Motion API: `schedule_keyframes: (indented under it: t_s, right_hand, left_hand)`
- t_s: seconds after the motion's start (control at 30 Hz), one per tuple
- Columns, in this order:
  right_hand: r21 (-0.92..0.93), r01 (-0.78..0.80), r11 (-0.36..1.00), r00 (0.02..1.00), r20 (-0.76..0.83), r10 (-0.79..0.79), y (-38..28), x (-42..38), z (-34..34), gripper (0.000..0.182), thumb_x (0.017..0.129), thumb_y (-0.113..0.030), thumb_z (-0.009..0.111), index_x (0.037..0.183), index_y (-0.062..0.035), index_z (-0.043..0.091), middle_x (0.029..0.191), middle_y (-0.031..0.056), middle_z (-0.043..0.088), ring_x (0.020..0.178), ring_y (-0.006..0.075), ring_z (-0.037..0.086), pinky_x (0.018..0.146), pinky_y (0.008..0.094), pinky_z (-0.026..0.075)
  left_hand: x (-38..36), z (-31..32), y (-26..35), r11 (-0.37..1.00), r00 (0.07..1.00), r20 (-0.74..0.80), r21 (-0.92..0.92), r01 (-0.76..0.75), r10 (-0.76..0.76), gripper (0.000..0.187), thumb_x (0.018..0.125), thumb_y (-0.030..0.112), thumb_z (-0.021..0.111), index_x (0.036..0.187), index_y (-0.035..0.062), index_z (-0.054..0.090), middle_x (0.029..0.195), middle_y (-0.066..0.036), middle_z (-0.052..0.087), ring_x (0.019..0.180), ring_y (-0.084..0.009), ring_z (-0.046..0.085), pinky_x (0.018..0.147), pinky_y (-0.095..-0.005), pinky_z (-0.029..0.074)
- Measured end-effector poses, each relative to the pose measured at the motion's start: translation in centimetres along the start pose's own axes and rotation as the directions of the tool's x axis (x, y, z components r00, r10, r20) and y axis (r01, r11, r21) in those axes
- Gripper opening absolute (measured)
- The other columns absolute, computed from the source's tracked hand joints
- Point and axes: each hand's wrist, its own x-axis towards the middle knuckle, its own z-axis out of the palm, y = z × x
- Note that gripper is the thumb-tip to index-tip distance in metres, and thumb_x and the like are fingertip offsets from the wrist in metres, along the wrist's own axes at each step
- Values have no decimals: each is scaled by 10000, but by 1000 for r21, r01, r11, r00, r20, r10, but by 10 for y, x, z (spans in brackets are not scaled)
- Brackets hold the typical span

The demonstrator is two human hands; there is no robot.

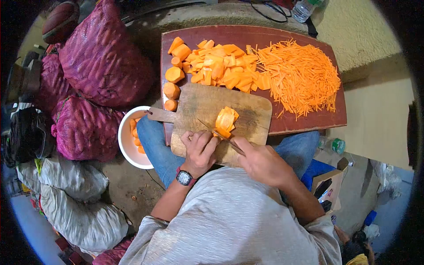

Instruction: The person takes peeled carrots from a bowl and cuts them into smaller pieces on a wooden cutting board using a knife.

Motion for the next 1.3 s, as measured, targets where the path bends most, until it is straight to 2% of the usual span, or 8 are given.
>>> schedule_keyframes:
  t_s: [0.3,0.63,0.7,0.8,1.03,1.13,1.2,1.3]
  right_hand:
    - [-60,-126,990,986,99,131,-30,-39,-21,446,1024,-154,651,1425,-13,515,1174,313,725,1003,509,727,830,583,604]
    - [-77,-138,987,979,142,148,-31,-23,-19,421,1022,-147,641,1400,-23,504,1122,313,729,996,516,719,816,591,592]
    - [-147,-108,983,981,147,129,-13,-7,-5,416,1017,-147,651,1387,-24,503,1086,311,731,994,519,715,804,586,589]
    - [-138,54,989,999,7,-53,20,4,8,390,1029,-157,620,1354,-7,464,971,293,718,890,519,724,754,602,598]
    - [-72,89,993,991,-97,-95,15,0,-4,390,1030,-159,630,1363,-16,486,1009,296,723,952,516,723,790,588,596]
    - [-19,22,1000,998,-50,-23,-4,-8,-17,373,1033,-177,631,1339,-7,500,1002,298,726,954,511,721,802,583,593]
    - [-25,-67,997,993,100,69,-14,-14,-21,334,1041,-158,644,1331,-19,552,1118,304,722,1058,510,698,830,584,575]
    - [-107,-121,987,978,157,137,-25,-21,-25,342,1039,-166,644,1333,-23,544,1121,295,725,1013,505,711,820,583,579]
  left_hand:
    - [-1,-1,0,999,1000,-7,-40,12,-13,561,601,58,787,1158,27,731,1126,-123,678,1029,-308,671,973,-542,378]
    - [-4,-3,-1,997,999,36,-81,21,-18,473,631,70,785,1101,35,743,1098,-114,688,1020,-308,667,955,-547,375]
    - [1,-1,1,998,999,-34,-60,-15,13,440,660,49,784,1098,42,742,1103,-113,689,1007,-297,668,942,-531,379]
    - [2,4,0,1000,998,-66,-6,-14,13,428,683,26,780,1109,49,738,1093,-110,680,991,-280,669,929,-514,383]
    - [3,0,4,999,999,-40,-21,28,-29,465,678,9,775,1139,52,732,1092,-104,659,992,-275,668,928,-507,377]
    - [3,-5,4,997,998,23,-43,57,-56,487,669,4,775,1153,44,733,1110,-109,661,1004,-288,661,933,-514,375]
    - [2,-3,2,999,1000,-13,-44,17,-18,491,666,34,787,1154,30,735,1111,-121,674,1011,-297,655,936,-520,373]
    - [-4,1,-3,999,999,-30,-29,-29,28,495,659,80,799,1146,17,739,1110,-125,691,1014,-297,657,940,-520,372]
